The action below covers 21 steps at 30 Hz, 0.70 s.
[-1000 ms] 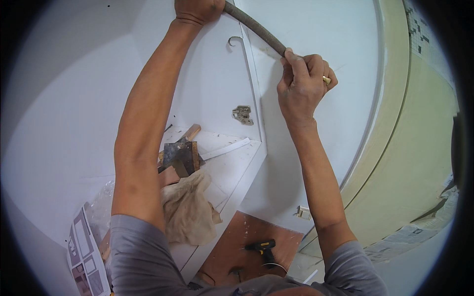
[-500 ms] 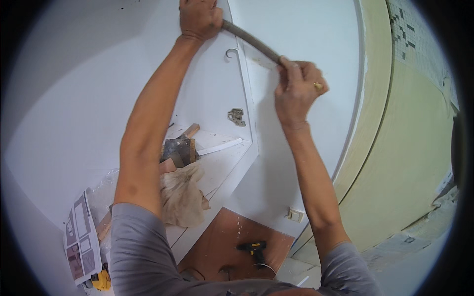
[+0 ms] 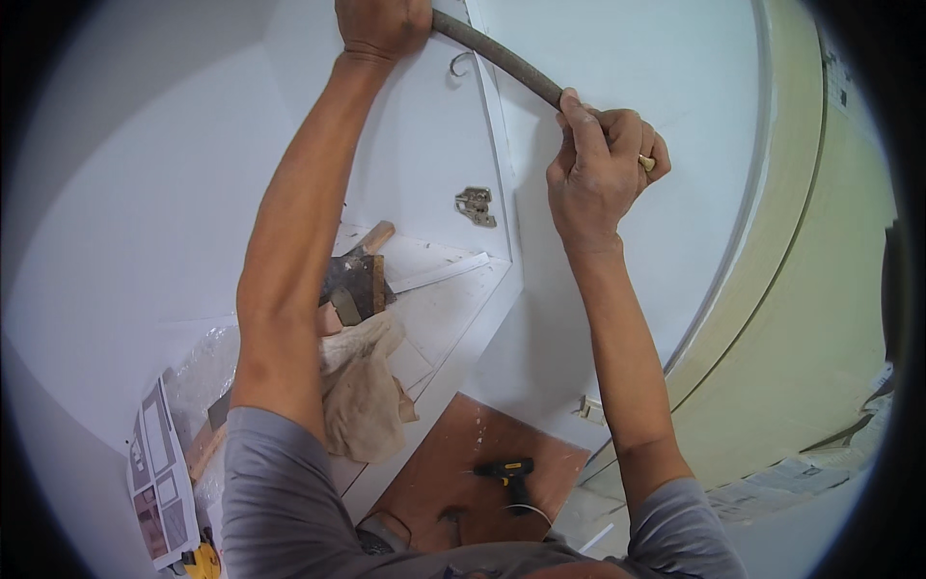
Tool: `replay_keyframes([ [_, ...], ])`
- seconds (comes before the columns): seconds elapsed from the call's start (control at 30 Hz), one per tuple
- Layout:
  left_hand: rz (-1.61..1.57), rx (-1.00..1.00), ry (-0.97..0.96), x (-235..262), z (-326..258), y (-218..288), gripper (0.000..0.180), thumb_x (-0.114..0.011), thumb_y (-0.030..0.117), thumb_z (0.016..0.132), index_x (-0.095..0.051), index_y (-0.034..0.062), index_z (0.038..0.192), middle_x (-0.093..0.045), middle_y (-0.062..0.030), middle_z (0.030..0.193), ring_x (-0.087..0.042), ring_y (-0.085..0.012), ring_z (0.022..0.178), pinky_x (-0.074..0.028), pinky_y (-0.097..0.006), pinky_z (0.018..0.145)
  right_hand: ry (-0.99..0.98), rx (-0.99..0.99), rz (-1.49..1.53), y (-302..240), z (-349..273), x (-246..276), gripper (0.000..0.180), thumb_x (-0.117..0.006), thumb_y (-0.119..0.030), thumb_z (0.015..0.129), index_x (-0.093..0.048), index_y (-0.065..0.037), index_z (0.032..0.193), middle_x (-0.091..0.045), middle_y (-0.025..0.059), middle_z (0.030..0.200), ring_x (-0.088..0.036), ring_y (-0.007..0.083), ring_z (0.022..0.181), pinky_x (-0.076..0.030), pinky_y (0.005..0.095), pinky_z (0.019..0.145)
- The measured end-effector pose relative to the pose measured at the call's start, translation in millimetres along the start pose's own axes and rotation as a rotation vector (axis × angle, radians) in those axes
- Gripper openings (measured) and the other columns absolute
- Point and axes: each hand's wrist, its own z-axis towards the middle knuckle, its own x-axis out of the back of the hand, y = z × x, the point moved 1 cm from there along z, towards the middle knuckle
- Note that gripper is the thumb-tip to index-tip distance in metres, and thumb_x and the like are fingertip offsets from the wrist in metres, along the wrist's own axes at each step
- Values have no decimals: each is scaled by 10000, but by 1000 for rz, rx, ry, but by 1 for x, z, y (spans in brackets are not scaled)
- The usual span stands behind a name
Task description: The person uses a utility knife to scrape adhesive residue from the inner edge of a white cabinet door. They then use a metal file to smooth the same area. The person works on the upper corner of the door throughout the clip.
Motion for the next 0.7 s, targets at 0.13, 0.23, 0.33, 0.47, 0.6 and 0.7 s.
replay_keyframes([
  [0.13,20,-116,18,-2,0,-2,127,-564,109,648,-513,34,738,-524,-213,769,-505,-432,790,-349,-560,718,-63,-75,18,-12,-20,0,318,-734,21,791,-781,-155,1051,-562,-28,849,-558,181,883,-326,430,1051],
  [0.23,54,-115,-62,-6,16,-3,128,-577,109,651,-512,29,728,-522,-218,757,-508,-432,781,-356,-563,716,-45,-77,31,-13,-20,-9,318,-725,31,810,-772,-135,1077,-560,-9,854,-561,182,891,-326,459,1083],
  [0.33,-8,-64,-135,12,-1,-1,117,-576,135,695,-519,67,771,-527,-144,782,-525,-355,802,-372,-507,777,-110,-58,76,-11,-19,3,319,-726,30,814,-762,-130,1088,-568,2,871,-565,184,922,-330,436,1060],
  [0.47,-62,-54,-25,8,9,4,135,-567,161,695,-516,78,789,-512,-112,800,-520,-327,807,-372,-482,791,-118,-4,48,6,8,14,303,-735,10,807,-774,-138,1069,-578,0,880,-554,175,917,-317,400,988],
  [0.6,-8,17,-42,1,11,22,179,-576,144,690,-521,42,827,-530,-214,880,-500,-417,869,-361,-559,766,-98,40,-37,22,16,19,315,-734,13,792,-780,-138,1063,-576,-17,881,-539,173,915,-297,399,1011],
  [0.7,13,-5,-24,1,4,19,174,-574,144,693,-519,48,828,-528,-212,881,-500,-413,867,-361,-556,758,-83,36,-58,16,10,17,310,-727,20,791,-779,-141,1050,-577,-24,882,-531,177,901,-301,397,1012],
])
